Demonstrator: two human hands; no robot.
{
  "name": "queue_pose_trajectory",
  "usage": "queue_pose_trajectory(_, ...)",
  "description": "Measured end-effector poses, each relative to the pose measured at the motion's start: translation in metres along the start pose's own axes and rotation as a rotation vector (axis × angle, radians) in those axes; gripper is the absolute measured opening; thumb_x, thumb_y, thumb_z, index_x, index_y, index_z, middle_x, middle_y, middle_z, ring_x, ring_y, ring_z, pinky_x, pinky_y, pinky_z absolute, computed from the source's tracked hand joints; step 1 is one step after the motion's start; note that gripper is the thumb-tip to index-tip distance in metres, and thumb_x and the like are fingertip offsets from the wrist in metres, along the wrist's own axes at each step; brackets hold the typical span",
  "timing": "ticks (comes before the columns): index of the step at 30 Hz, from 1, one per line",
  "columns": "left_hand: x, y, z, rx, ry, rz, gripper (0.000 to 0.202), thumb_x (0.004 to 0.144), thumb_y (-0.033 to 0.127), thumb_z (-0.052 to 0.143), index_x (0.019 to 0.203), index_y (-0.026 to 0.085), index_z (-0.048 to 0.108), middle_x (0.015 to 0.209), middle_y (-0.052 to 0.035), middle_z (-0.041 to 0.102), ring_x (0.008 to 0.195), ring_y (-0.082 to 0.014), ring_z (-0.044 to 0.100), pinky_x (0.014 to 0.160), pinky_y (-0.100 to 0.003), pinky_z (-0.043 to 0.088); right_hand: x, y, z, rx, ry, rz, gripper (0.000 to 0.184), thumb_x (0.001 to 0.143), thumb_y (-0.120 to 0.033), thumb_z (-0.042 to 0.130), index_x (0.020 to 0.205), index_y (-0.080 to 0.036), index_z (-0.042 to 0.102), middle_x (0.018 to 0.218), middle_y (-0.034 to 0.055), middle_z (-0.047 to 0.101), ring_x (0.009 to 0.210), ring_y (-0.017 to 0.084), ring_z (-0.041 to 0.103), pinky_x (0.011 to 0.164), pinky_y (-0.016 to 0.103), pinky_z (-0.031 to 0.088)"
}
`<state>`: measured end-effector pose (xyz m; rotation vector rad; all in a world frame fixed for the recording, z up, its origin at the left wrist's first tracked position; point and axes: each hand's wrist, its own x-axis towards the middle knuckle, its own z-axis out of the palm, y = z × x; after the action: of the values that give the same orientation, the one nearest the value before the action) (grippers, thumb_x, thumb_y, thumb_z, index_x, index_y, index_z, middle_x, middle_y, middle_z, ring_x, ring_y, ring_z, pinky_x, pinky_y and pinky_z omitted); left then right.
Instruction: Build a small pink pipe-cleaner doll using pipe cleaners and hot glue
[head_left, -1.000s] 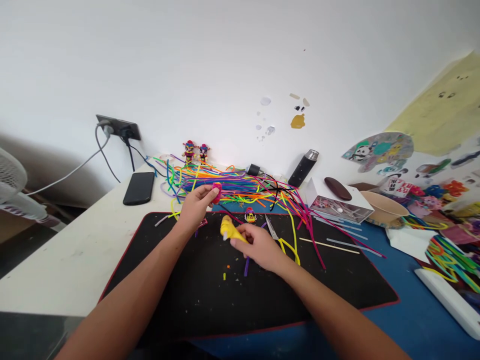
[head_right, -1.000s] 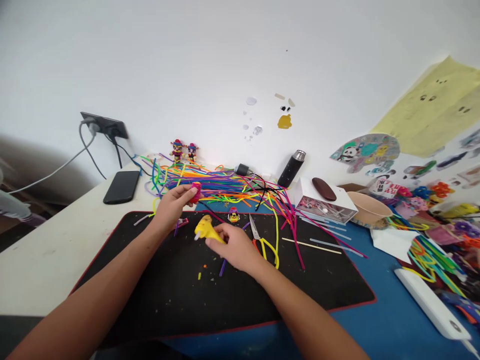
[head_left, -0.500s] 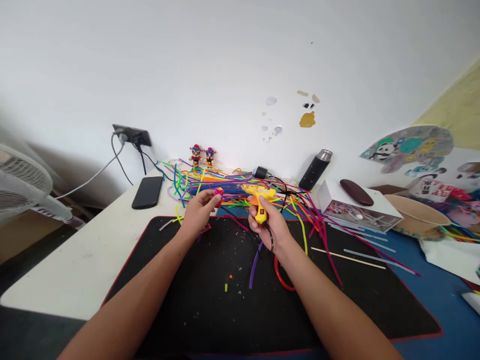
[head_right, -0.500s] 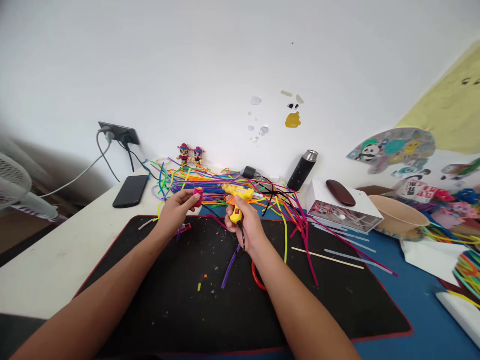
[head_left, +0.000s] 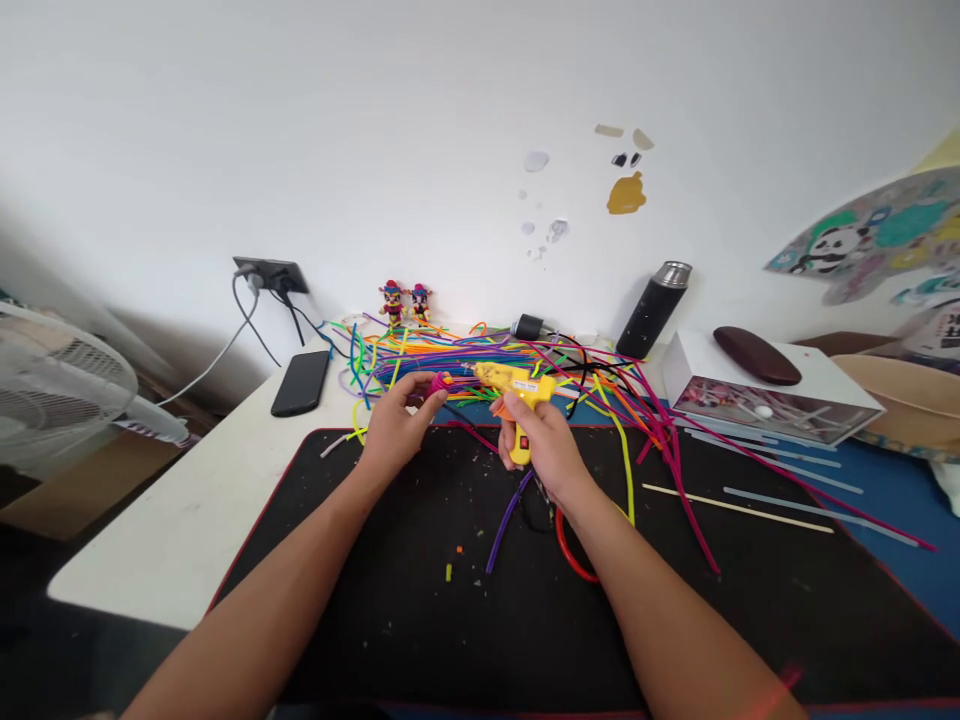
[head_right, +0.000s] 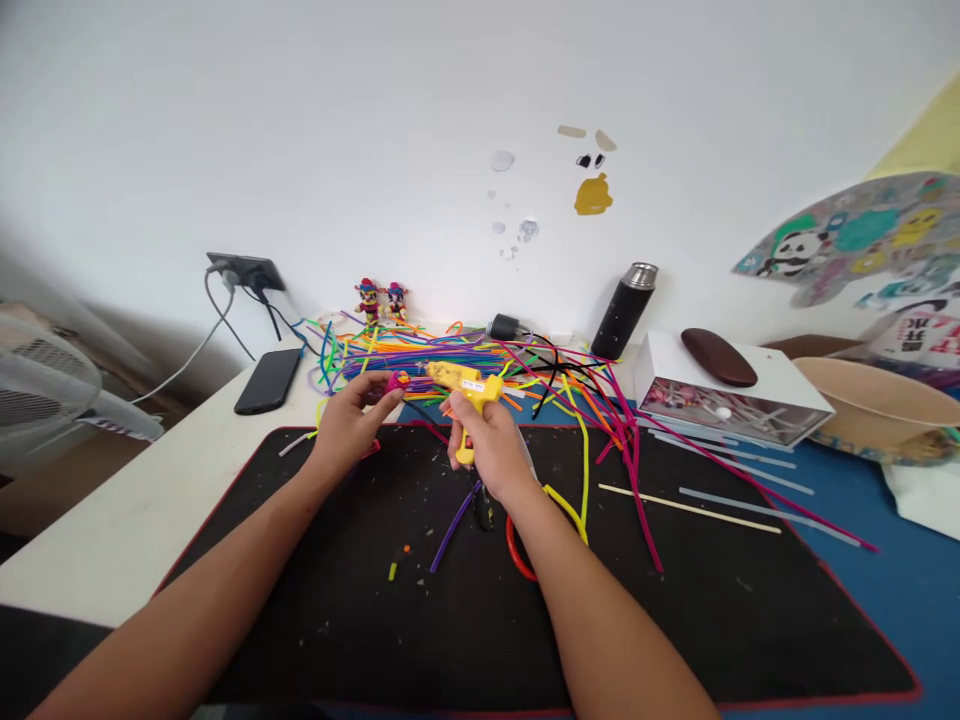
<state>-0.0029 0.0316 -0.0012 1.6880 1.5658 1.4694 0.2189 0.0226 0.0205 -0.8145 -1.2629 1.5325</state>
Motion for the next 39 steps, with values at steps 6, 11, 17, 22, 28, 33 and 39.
queue_pose_trajectory(6,0.002,-0.002,-0.004,0.015,0.054,0.019,0.034,0.089,0.050,0.074,0.109,0.022,0.074,0.099,-0.0044,0.079,0.086,-0.0222,0.072,0.082,-0.035,0.058,-0.005,0.002,0.007,-0.103,-0.046,0.023,0.057,0.091,-0.076,0.062,0.091,-0.019,0.067,0.045,-0.0052,0.055,0.037,0.014,0.052,0.045,0.026,0.039)
queue_pose_trajectory(11,0.000,-0.002,-0.005,0.058,0.039,0.066,0.032,0.091,0.048,0.073,0.111,0.023,0.074,0.100,-0.0045,0.078,0.086,-0.0221,0.072,0.083,-0.036,0.058,-0.005,0.000,0.007,-0.104,-0.002,0.023,0.058,0.089,-0.077,0.064,0.084,-0.019,0.066,0.043,-0.0048,0.054,0.035,0.013,0.051,0.044,0.025,0.038)
queue_pose_trajectory(17,-0.001,0.002,-0.005,0.067,0.043,0.105,0.029,0.091,0.044,0.073,0.113,0.024,0.074,0.103,-0.0041,0.079,0.085,-0.0214,0.072,0.083,-0.036,0.060,-0.008,-0.005,0.011,-0.154,0.011,0.052,0.061,0.086,-0.080,0.064,0.078,-0.020,0.063,0.041,-0.0040,0.053,0.035,0.013,0.050,0.043,0.025,0.039)
queue_pose_trajectory(22,-0.001,0.000,-0.006,0.056,0.035,0.092,0.030,0.092,0.044,0.072,0.115,0.024,0.074,0.107,-0.0055,0.079,0.089,-0.0220,0.072,0.086,-0.038,0.060,-0.010,-0.006,0.013,-0.186,0.011,0.065,0.064,0.083,-0.084,0.064,0.075,-0.021,0.061,0.041,-0.0039,0.053,0.035,0.014,0.051,0.043,0.025,0.039)
queue_pose_trajectory(28,-0.002,0.003,-0.007,0.056,0.034,0.089,0.029,0.091,0.045,0.073,0.111,0.024,0.074,0.106,-0.0049,0.079,0.087,-0.0215,0.071,0.085,-0.037,0.059,-0.011,-0.007,0.014,-0.202,0.004,0.068,0.064,0.083,-0.086,0.064,0.074,-0.022,0.059,0.040,-0.0042,0.052,0.035,0.014,0.050,0.043,0.027,0.039)
queue_pose_trajectory(33,-0.002,0.003,-0.007,0.072,0.019,0.103,0.029,0.091,0.045,0.073,0.111,0.025,0.075,0.106,-0.0045,0.079,0.088,-0.0222,0.071,0.087,-0.037,0.059,-0.012,-0.004,0.015,-0.222,0.012,0.062,0.063,0.085,-0.085,0.062,0.075,-0.023,0.059,0.041,-0.0042,0.052,0.035,0.015,0.050,0.043,0.028,0.039)
queue_pose_trajectory(39,-0.002,0.000,-0.007,0.078,0.003,0.115,0.029,0.093,0.045,0.072,0.114,0.025,0.075,0.110,-0.0051,0.079,0.093,-0.0228,0.072,0.090,-0.037,0.059,-0.012,-0.004,0.015,-0.259,0.028,0.065,0.065,0.086,-0.086,0.060,0.073,-0.023,0.058,0.040,-0.0036,0.052,0.035,0.015,0.050,0.043,0.028,0.038)
